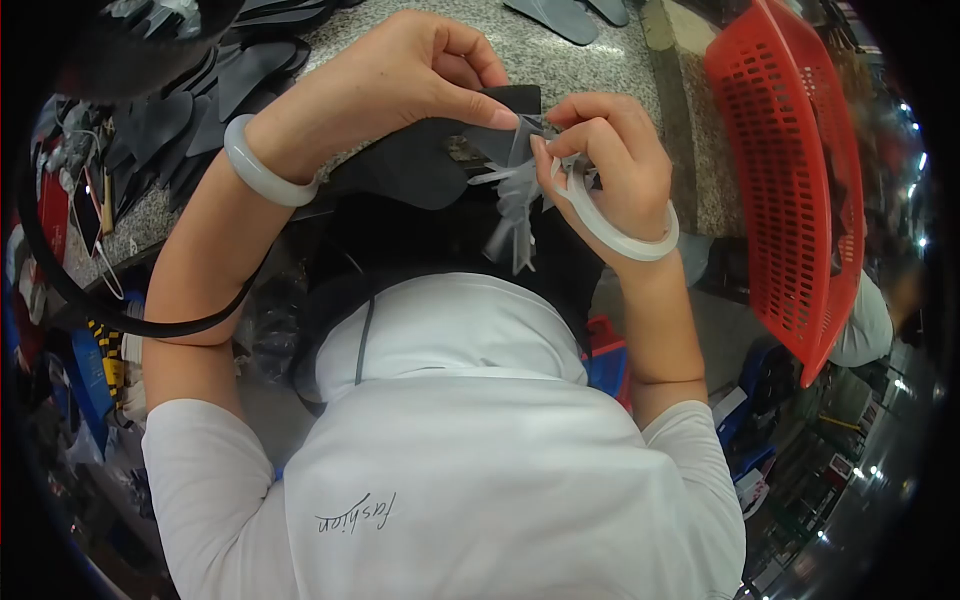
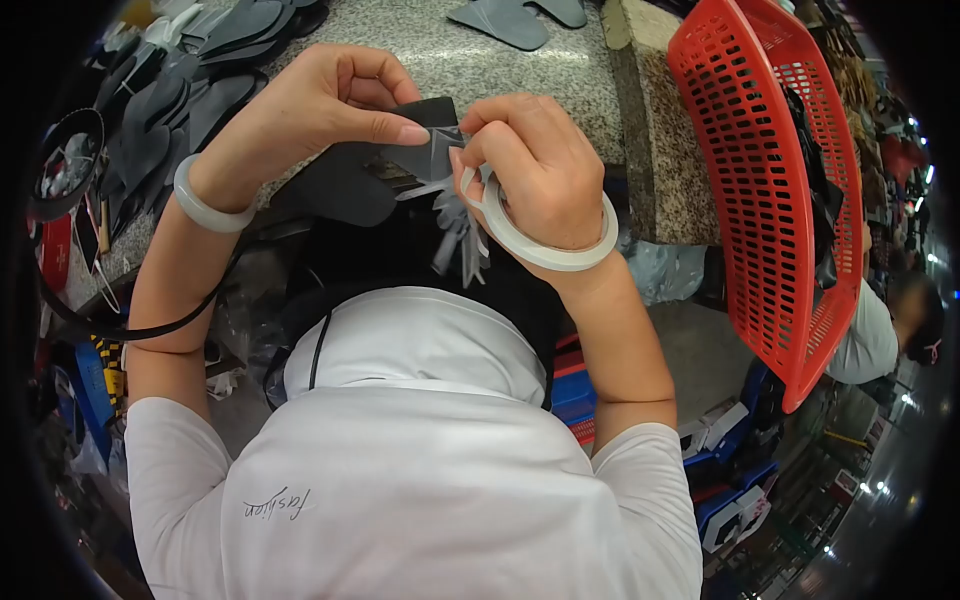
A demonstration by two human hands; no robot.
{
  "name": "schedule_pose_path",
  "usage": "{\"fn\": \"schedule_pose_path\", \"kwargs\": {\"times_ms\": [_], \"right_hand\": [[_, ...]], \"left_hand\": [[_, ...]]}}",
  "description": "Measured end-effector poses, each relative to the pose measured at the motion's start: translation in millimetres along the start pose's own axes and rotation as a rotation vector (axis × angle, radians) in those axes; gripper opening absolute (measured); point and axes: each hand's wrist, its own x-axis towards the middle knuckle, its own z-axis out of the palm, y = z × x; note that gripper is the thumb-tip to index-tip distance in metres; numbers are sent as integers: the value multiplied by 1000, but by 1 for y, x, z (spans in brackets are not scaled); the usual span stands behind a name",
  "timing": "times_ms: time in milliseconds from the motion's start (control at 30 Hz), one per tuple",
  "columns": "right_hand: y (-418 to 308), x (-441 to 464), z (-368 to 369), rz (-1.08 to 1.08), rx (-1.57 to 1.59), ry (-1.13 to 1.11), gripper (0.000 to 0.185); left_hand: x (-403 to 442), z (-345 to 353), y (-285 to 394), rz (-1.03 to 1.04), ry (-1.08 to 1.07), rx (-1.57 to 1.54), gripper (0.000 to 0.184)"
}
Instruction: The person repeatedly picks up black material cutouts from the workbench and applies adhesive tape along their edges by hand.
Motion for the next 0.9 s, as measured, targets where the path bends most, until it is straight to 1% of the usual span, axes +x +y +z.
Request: {"fn": "schedule_pose_path", "kwargs": {"times_ms": [33,100,133,200,267,300,367,400,533,600,633,667,700,767,800,833,900], "right_hand": [[-5,4,8,-4,4,4,24],[-15,10,25,-85,-43,-8,27],[-20,14,33,-85,-44,-3,27],[-19,18,35,-119,-25,21,28],[-18,21,35,-127,-24,25,28],[-17,23,35,-150,-21,33,29],[-17,28,36,-156,-29,35,29],[-17,29,37,-168,-29,34,29],[-20,30,37,-138,51,-27,29],[-25,29,36,-95,205,-89,31],[-28,29,35,-103,210,-80,31],[-31,29,34,-106,265,-137,30],[-34,28,32,-110,317,-193,29],[-43,21,33,-153,420,-263,24],[-53,13,38,-189,439,-266,23],[-59,7,42,-218,458,-277,23],[-56,9,42,-237,428,-262,24]], "left_hand": [[-9,-4,-2,-5,4,14,19],[-28,-12,-7,-13,7,31,20],[-37,-15,-9,-13,32,10,20],[-38,-15,-8,-14,43,-11,21],[-40,-16,-11,55,62,-8,21],[-41,-16,-12,56,54,-7,21],[-42,-17,-17,155,86,-3,25],[-41,-18,-18,156,83,1,25],[-41,-24,-22,118,127,25,23],[-41,-30,-20,89,160,47,23],[-41,-34,-18,41,121,41,22],[-40,-39,-16,-7,81,37,22],[-37,-44,-18,-6,88,53,22],[-27,-60,-26,121,246,55,23],[-21,-77,-26,137,355,53,24],[-20,-93,-16,94,382,-45,25],[-22,-130,-5,-11,354,-220,26]]}}
